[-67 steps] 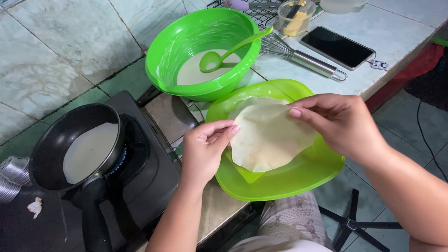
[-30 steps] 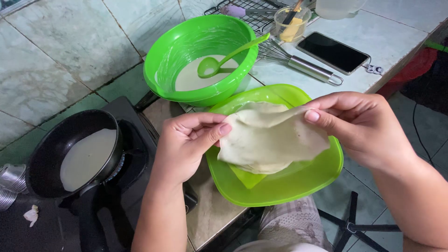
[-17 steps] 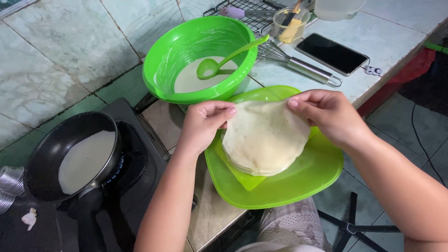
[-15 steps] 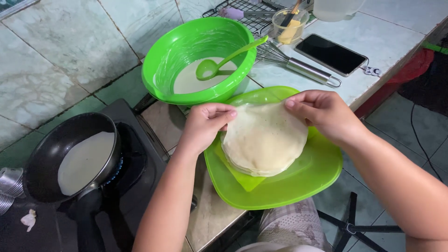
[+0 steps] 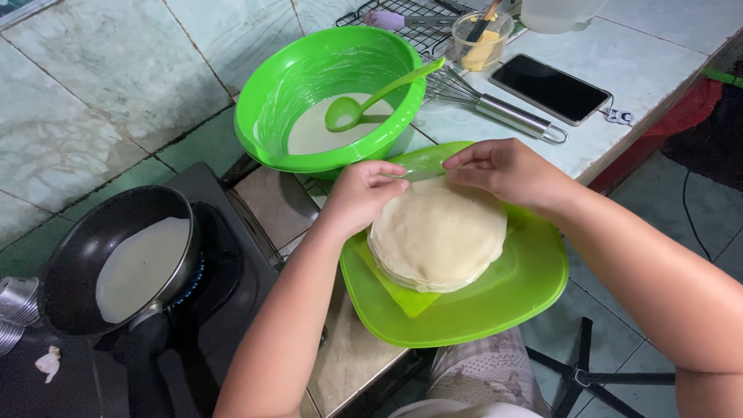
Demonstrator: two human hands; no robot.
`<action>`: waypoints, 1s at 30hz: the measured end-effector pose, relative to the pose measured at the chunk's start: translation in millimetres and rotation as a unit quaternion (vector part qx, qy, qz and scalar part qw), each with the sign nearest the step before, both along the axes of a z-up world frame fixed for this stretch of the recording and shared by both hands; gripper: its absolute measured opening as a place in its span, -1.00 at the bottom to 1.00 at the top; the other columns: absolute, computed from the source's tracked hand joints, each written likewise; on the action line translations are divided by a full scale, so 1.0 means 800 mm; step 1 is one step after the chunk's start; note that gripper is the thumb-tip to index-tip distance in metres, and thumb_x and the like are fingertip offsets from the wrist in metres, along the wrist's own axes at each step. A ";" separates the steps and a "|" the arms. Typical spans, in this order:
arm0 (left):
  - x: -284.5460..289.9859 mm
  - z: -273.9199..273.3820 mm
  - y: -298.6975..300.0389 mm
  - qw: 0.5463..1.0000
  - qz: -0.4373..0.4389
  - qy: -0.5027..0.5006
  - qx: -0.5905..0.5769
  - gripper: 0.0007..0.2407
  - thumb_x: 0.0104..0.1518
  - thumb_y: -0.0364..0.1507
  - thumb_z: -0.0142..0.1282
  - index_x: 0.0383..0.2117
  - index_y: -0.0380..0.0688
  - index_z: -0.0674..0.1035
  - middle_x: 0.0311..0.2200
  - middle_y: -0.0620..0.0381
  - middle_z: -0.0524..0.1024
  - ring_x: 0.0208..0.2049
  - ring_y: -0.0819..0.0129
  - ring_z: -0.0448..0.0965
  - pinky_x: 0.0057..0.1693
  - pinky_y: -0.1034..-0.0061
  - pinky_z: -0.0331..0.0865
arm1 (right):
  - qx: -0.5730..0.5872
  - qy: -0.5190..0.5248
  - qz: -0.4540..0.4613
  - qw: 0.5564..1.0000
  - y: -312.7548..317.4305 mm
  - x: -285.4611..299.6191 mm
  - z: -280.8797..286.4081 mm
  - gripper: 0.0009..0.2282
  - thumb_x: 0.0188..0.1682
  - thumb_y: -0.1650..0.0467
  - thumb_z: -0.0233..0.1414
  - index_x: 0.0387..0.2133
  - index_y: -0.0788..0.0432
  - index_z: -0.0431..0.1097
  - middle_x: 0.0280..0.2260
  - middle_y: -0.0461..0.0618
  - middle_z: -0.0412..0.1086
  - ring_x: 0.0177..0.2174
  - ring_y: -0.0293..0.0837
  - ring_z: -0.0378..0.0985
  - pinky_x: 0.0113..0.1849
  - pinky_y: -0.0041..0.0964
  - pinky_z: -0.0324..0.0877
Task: Pouring batter into a pan, cooking it, and stacking the resulting wraps on a plate.
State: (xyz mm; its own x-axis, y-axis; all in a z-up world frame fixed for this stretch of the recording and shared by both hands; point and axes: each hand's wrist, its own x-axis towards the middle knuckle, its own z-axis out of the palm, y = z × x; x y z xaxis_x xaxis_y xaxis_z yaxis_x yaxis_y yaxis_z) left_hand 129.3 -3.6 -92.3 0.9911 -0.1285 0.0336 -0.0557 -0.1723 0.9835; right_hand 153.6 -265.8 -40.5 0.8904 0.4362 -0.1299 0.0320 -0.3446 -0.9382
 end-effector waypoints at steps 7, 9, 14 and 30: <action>-0.006 -0.012 0.001 0.997 0.024 -0.069 -0.033 -0.80 0.13 -0.62 0.17 -0.12 -0.34 0.63 -0.20 0.03 0.67 -0.18 0.47 0.64 0.00 0.59 0.50 | 0.062 -0.039 0.014 0.997 -0.002 0.021 -0.026 -0.79 -0.05 0.51 0.16 -0.15 0.30 0.54 -0.23 -0.01 0.57 -0.25 -0.30 0.58 -0.15 -0.43 0.49; -0.008 -0.014 0.001 0.994 0.040 -0.083 -0.051 -0.82 0.14 -0.62 0.15 -0.14 -0.33 0.63 -0.18 0.01 0.67 -0.16 0.44 0.65 0.02 0.58 0.50 | 0.084 -0.023 0.032 0.996 0.000 0.024 -0.024 -0.76 -0.07 0.54 0.12 -0.11 0.30 0.51 -0.19 -0.05 0.56 -0.21 -0.31 0.59 -0.12 -0.43 0.49; -0.027 0.010 -0.016 0.980 0.083 -0.132 0.122 -0.80 0.10 -0.54 0.15 -0.14 -0.24 0.63 -0.19 0.02 0.68 -0.17 0.31 0.66 0.00 0.49 0.50 | 0.054 -0.001 0.036 0.998 0.013 0.027 -0.018 -0.76 -0.07 0.55 0.11 -0.11 0.29 0.48 -0.21 -0.05 0.55 -0.21 -0.30 0.59 -0.12 -0.42 0.49; -0.069 0.030 -0.015 0.930 0.149 -0.180 0.285 -0.83 0.08 -0.34 0.21 -0.37 -0.17 0.72 -0.39 -0.12 0.66 -0.33 -0.02 0.68 -0.11 0.29 0.51 | -0.164 -0.312 0.024 0.936 0.031 0.021 -0.011 -0.81 -0.04 0.34 0.14 -0.21 0.09 0.60 -0.32 0.05 0.60 -0.34 -0.06 0.63 -0.22 -0.18 0.48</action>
